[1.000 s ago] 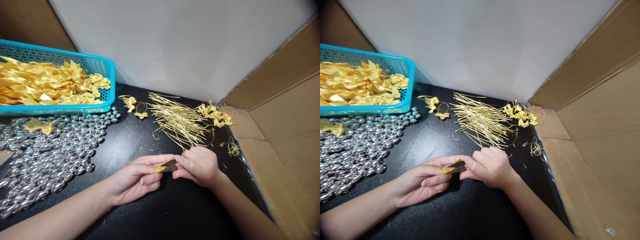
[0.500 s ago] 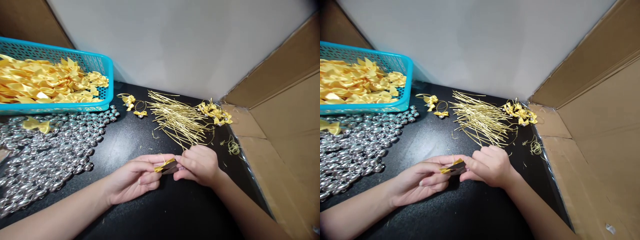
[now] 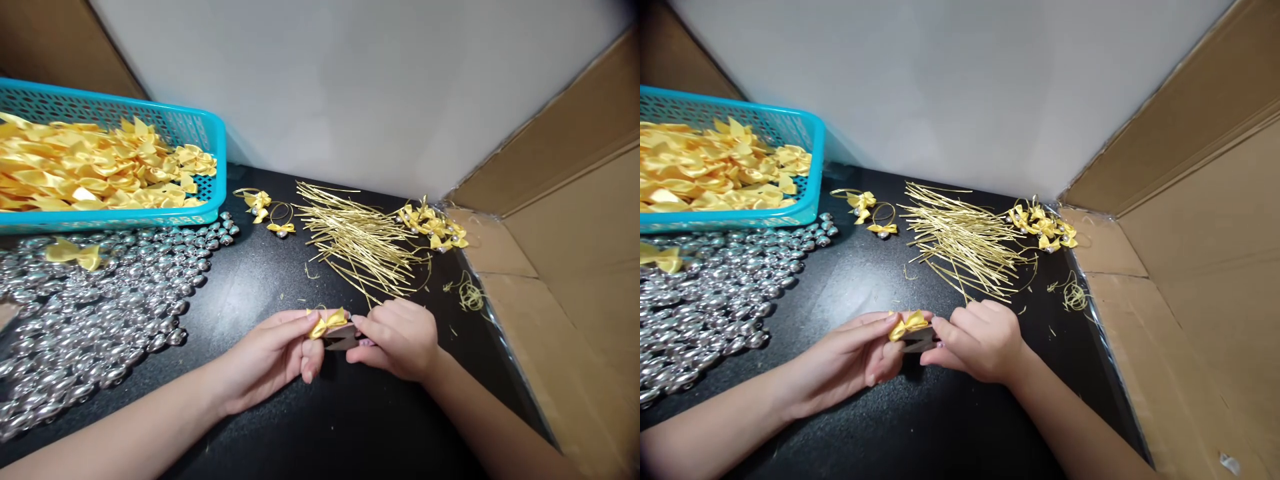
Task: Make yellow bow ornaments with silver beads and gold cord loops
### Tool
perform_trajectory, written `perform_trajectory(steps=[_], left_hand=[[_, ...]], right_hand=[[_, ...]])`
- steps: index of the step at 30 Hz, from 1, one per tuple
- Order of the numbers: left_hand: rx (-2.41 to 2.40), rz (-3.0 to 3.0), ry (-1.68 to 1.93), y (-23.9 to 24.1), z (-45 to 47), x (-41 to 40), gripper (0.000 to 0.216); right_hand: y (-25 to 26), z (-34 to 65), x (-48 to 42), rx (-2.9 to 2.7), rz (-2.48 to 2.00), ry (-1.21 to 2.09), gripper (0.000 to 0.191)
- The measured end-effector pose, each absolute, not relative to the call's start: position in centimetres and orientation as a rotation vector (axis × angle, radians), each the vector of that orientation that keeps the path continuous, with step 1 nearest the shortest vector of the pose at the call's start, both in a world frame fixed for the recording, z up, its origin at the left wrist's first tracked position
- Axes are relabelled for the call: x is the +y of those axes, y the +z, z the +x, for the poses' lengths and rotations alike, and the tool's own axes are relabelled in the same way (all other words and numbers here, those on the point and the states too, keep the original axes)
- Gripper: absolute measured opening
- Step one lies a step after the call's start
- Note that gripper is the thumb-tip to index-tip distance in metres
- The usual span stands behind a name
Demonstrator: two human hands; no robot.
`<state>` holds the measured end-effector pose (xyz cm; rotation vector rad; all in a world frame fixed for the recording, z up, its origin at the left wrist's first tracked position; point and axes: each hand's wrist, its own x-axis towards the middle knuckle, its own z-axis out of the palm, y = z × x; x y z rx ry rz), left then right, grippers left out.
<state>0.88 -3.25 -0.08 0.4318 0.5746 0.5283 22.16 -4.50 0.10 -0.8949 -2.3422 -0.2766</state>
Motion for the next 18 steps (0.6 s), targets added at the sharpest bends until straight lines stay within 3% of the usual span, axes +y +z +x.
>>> perform_trajectory(steps=[18], left_hand=[[0.625, 0.460, 0.462, 0.00, 0.95, -3.42, 0.032]], right_hand=[[0.66, 21.85, -4.58, -2.390, -1.040, -0.293, 0.045]])
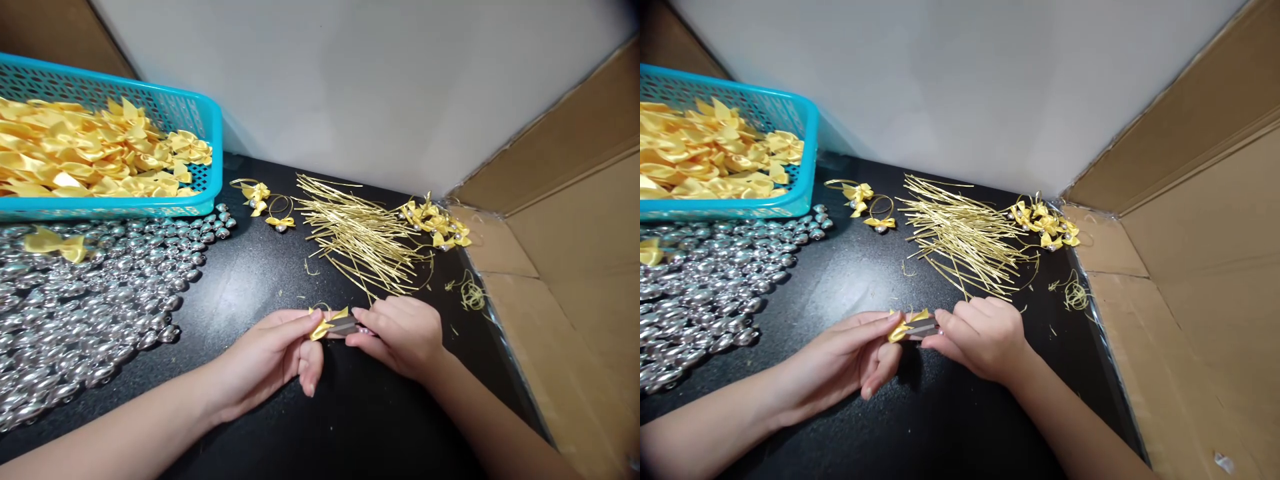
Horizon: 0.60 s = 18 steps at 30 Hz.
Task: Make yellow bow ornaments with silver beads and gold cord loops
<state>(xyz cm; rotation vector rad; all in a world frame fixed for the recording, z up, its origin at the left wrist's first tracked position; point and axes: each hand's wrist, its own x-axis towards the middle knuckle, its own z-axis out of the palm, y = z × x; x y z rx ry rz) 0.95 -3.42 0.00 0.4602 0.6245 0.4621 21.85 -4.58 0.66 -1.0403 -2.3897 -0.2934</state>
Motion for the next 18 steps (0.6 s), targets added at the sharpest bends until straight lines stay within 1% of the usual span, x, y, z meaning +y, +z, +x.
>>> perform_trajectory(steps=[5, 12, 18], left_hand=[[0.624, 0.438, 0.469, 0.17, 1.04, -3.42, 0.028], [0.628, 0.444, 0.468, 0.25, 1.00, -3.36, 0.029], [0.626, 0.443, 0.469, -0.04, 0.97, -3.44, 0.028]], right_hand=[[0.64, 21.87, -4.60, -2.388, -1.060, -0.302, 0.046], [0.70, 21.87, -4.61, -2.366, -1.043, -0.277, 0.044], [0.31, 22.11, -4.65, -2.369, -1.055, -0.226, 0.037]])
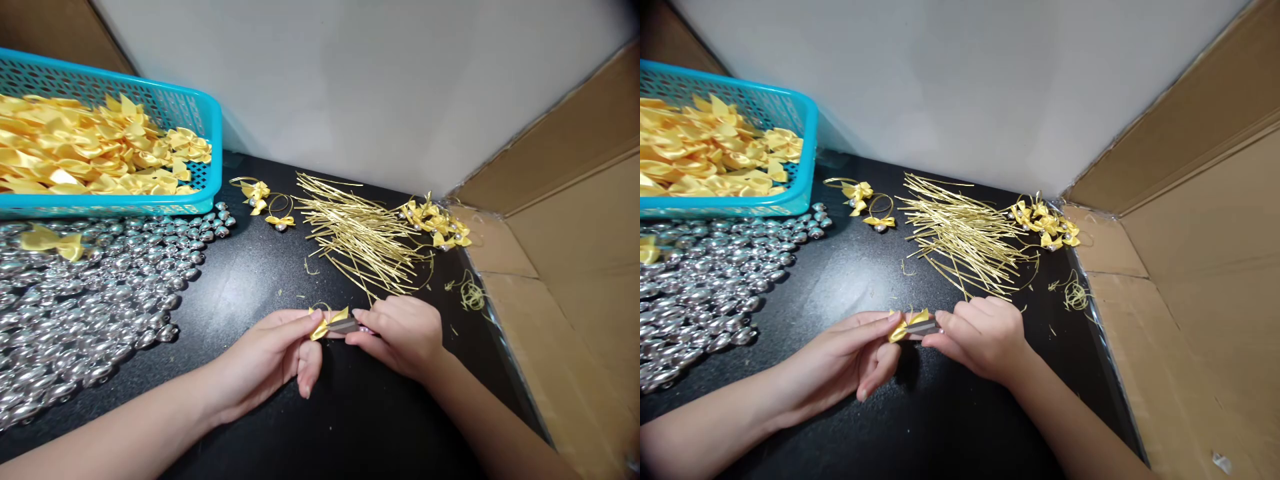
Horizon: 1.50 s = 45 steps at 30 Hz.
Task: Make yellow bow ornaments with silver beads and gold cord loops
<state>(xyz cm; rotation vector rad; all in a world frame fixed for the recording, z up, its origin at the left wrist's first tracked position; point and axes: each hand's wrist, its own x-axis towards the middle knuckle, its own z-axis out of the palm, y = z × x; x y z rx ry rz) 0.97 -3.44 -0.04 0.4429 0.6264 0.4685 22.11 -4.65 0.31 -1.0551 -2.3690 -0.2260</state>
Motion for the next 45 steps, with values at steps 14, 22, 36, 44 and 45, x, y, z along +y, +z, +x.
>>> perform_trajectory(steps=[14, 22, 36, 44, 45], left_hand=[[0.640, 0.453, 0.460, 0.1, 1.1, -3.4, 0.028], [0.656, 0.478, 0.462, 0.3, 1.1, -3.4, 0.031], [0.613, 0.492, 0.465, 0.2, 0.4, -3.1, 0.030], [0.658, 0.632, 0.413, -0.4, 0.4, -3.6, 0.028], [0.660, 0.644, 0.416, -0.4, 0.5, -3.6, 0.028]], right_hand=[[0.6, 22.0, -4.7, -2.376, -1.065, -0.241, 0.038], [0.5, 22.0, -4.5, -2.273, -1.033, -0.188, 0.035], [-0.8, 24.5, -2.3, -1.869, -1.561, -0.076, 0.019], [-1.2, 26.5, -0.6, -1.905, -1.778, -0.107, 0.010], [-1.4, 26.6, -0.4, -1.904, -1.776, -0.083, 0.010]])
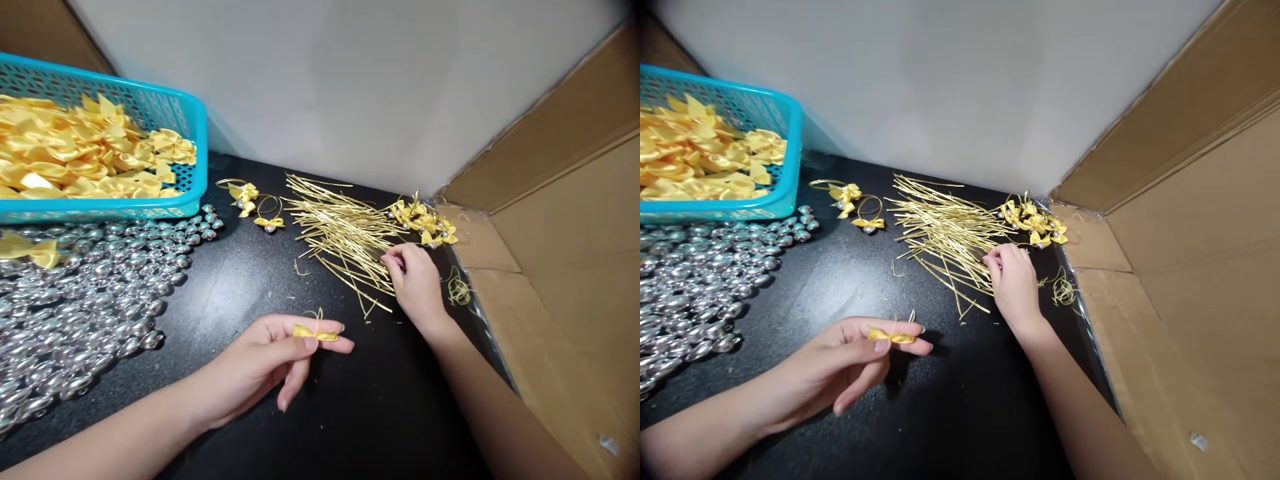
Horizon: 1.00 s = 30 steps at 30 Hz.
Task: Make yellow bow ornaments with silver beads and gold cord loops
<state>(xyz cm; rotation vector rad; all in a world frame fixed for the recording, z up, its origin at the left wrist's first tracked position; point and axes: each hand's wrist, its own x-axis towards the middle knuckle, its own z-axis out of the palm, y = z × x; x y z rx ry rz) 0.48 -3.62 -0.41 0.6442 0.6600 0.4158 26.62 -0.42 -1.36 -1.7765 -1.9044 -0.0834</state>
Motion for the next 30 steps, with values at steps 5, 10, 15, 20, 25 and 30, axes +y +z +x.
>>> perform_trajectory(steps=[5, 10, 15, 20, 25, 30], left_hand=[[0.622, 0.667, 0.486, -0.4, 0.7, -3.7, 0.026], [0.524, 0.841, 0.587, -0.5, 0.4, -4.1, 0.036], [0.543, 1.127, 0.590, -0.1, 0.1, -4.4, 0.041], [0.684, 1.443, 0.498, 0.9, 0.5, -4.4, 0.028], [0.734, 1.496, 0.458, 1.0, 0.8, -4.4, 0.025], [0.734, 1.311, 0.457, 0.8, 0.7, -4.3, 0.029]], right_hand=[[-2.0, 27.1, 0.3, -1.887, -1.748, -0.052, 0.013], [-0.7, 25.9, -0.1, -1.795, -1.719, -0.117, 0.011], [2.7, 21.4, -2.9, -1.848, -1.451, 0.878, 0.034], [3.5, 18.5, -4.5, -1.676, -1.425, 1.485, 0.021], [2.7, 18.5, -4.2, -1.392, -1.244, 1.587, 0.011], [2.9, 18.6, -4.2, -1.077, -1.163, 1.740, 0.020]])
